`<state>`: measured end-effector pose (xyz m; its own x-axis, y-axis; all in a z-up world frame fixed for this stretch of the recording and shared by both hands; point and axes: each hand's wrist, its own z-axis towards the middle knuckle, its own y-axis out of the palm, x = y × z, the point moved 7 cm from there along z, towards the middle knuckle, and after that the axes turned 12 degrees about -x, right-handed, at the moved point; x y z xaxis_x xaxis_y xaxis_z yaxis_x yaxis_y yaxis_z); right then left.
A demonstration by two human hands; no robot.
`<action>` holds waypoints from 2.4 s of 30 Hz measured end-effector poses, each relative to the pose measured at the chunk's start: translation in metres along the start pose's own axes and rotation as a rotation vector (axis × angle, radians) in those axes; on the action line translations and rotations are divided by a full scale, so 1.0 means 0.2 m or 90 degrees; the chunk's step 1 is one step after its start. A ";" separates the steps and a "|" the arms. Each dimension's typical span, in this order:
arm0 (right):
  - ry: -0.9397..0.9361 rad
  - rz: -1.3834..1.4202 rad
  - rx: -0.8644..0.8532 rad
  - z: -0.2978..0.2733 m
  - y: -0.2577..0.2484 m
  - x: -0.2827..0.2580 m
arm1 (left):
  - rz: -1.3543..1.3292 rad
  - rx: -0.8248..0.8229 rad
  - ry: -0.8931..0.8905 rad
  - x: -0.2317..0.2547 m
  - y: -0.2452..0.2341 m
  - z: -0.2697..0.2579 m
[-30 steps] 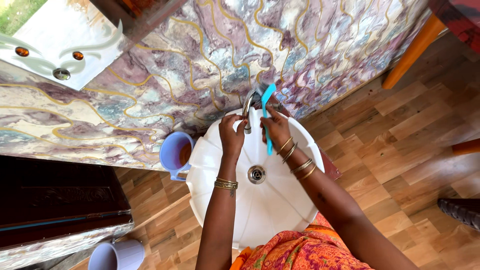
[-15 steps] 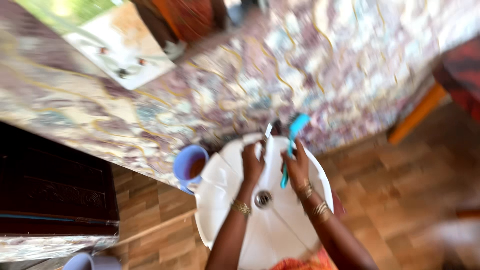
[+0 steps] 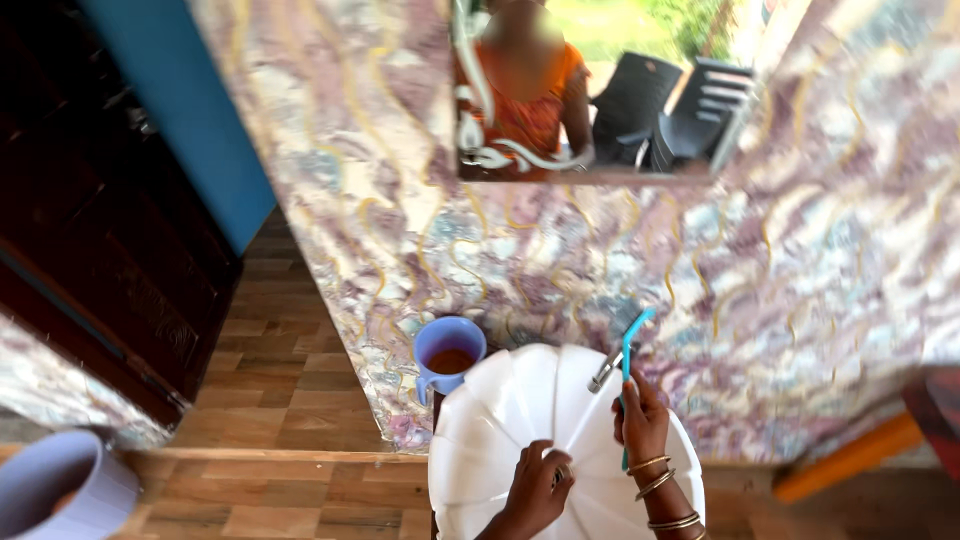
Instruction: The person cleans a white pedestal sink using a small blue brush and then wipes a wall-mounted mirror with the same brush.
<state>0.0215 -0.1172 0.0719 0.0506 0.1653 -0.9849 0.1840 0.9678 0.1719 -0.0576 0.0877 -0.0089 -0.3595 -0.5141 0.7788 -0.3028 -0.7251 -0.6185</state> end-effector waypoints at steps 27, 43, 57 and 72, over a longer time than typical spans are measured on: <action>-0.660 -0.462 0.006 0.82 0.37 -0.72 | 0.363 0.398 0.128 0.79 -1.56 0.31; -0.603 -0.475 0.082 0.90 0.53 -0.92 | 0.500 0.333 -0.024 0.73 -1.81 1.18; -0.578 -0.352 -0.095 1.09 0.67 -0.91 | 0.498 0.282 -0.052 0.72 -1.85 1.16; -0.526 -0.677 0.020 1.03 0.66 -1.32 | 0.480 0.283 -0.027 0.66 -1.88 1.19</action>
<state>0.2344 -0.0732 0.3588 0.4406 -0.8300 -0.3419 0.5254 0.5473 -0.6515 0.2184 0.1841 0.3518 -0.2899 -0.9386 0.1873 0.3777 -0.2919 -0.8787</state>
